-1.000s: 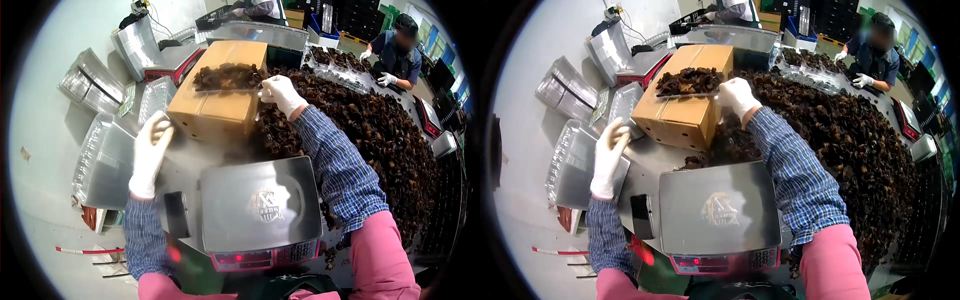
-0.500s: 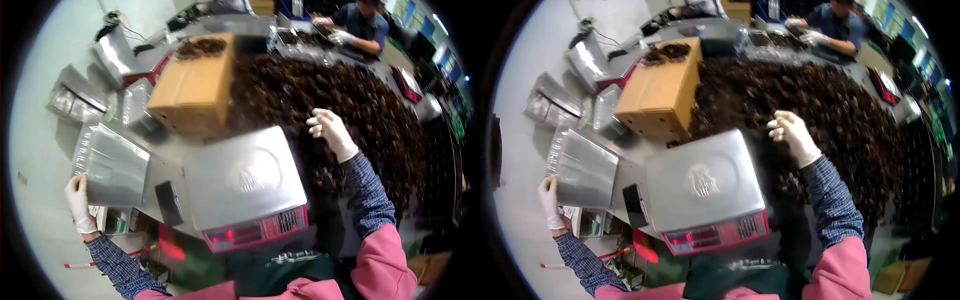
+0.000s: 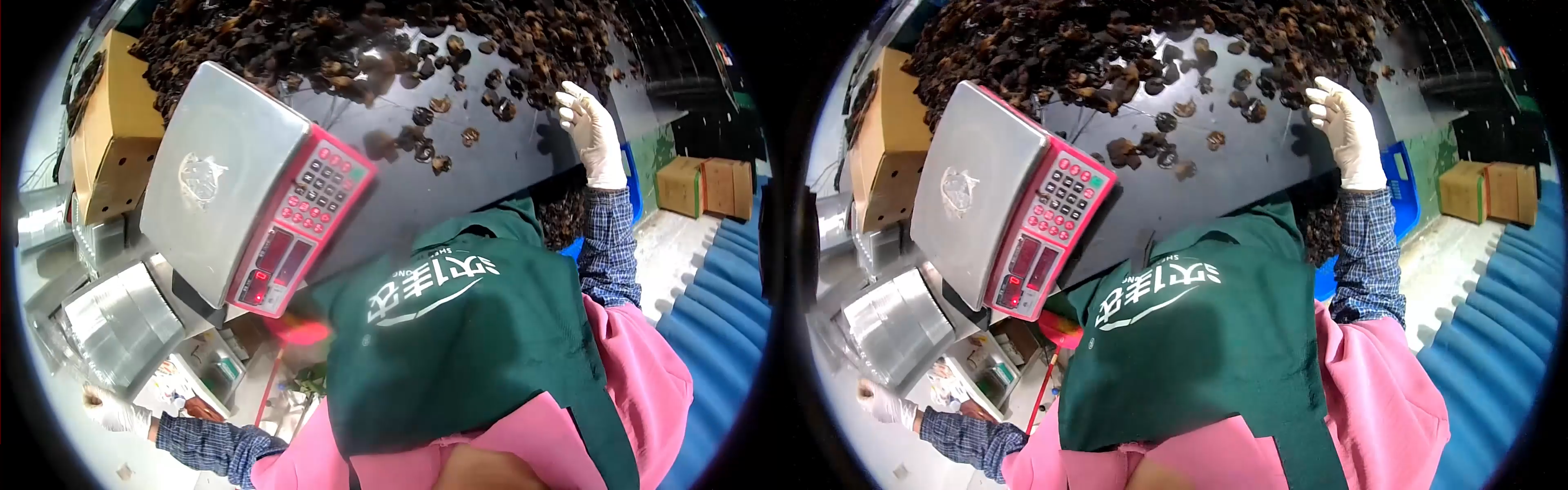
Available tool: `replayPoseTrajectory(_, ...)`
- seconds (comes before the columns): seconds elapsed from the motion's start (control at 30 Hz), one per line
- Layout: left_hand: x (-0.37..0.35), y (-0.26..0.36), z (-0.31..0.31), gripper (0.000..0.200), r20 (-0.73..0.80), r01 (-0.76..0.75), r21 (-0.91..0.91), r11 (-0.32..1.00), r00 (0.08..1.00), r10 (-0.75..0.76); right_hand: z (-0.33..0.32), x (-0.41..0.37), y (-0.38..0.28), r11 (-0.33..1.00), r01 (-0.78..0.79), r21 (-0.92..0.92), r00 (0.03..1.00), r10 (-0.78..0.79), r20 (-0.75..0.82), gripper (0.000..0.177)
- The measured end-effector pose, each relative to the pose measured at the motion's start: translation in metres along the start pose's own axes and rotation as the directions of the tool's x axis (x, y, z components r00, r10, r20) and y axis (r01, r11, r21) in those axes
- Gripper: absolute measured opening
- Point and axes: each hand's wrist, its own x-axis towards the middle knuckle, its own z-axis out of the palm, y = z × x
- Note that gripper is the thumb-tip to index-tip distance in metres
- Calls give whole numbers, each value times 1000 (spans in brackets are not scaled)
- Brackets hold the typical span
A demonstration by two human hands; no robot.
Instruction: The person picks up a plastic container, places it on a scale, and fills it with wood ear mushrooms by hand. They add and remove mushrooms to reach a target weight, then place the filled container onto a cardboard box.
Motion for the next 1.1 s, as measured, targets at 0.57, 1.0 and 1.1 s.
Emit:
replayPoseTrajectory(0.57,-207,331,-80,46,223,-84,-863,498,821,526,132,-21,96,-2,830,-557,484,-492,724,50)
replayPoseTrajectory(1.0,-295,416,-85,26,77,-103,-978,182,634,770,-30,-127,44,-445,368,-816,798,-299,523,25)
replayPoseTrajectory(1.1,-310,431,-81,27,0,-100,-992,75,599,801,0,-124,39,-274,436,-857,740,-432,515,39)
